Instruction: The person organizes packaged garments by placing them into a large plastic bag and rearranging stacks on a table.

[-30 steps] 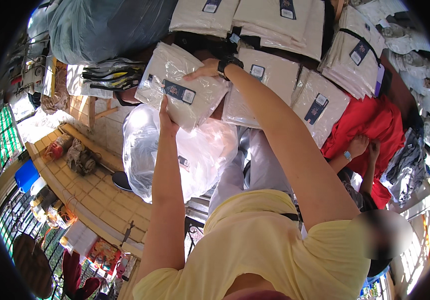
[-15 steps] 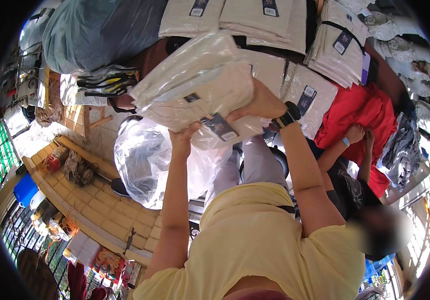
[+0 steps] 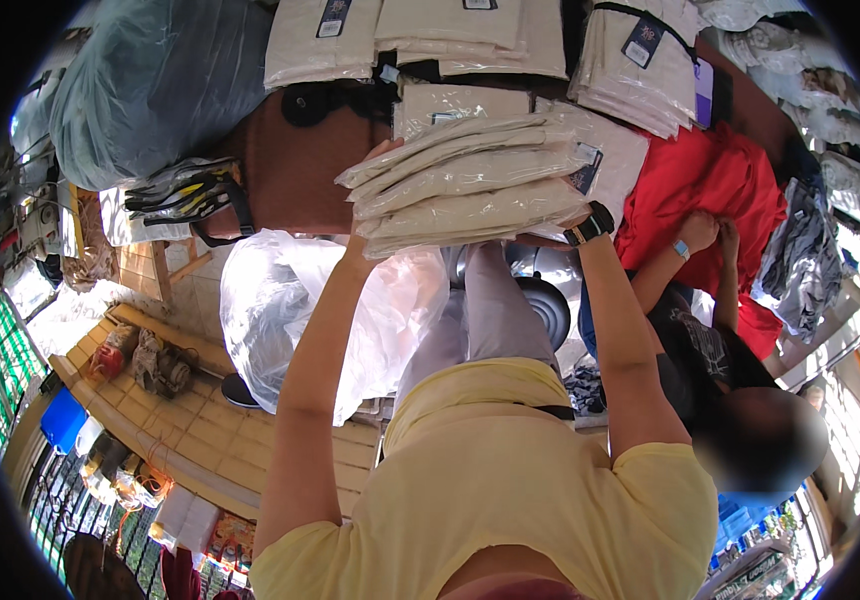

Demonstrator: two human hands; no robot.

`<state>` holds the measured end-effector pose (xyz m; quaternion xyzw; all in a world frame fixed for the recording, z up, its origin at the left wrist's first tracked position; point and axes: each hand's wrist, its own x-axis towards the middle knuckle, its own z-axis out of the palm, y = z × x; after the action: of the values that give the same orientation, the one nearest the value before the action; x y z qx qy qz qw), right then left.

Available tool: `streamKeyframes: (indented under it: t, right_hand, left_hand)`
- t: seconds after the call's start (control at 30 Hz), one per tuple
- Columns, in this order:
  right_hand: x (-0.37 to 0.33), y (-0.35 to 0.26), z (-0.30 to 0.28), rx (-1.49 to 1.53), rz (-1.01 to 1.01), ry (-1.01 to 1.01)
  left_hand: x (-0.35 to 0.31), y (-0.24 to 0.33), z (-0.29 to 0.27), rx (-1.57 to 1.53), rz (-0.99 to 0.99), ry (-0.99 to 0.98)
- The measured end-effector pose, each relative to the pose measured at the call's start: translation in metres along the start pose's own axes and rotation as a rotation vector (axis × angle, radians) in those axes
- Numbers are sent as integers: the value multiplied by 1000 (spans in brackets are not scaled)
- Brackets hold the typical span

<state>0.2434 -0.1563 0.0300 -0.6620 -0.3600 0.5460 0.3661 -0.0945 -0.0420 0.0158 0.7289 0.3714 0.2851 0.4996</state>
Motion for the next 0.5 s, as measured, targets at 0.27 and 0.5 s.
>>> streamKeyframes:
  t: [0.27, 0.5]
  right_hand:
    - [23, 13, 0, 21, 38, -38]
    - [29, 22, -6, 19, 72, -63]
  left_hand:
    - [5, 2, 6, -272, -57, -36]
    - [4, 4, 14, -709, -133, -20]
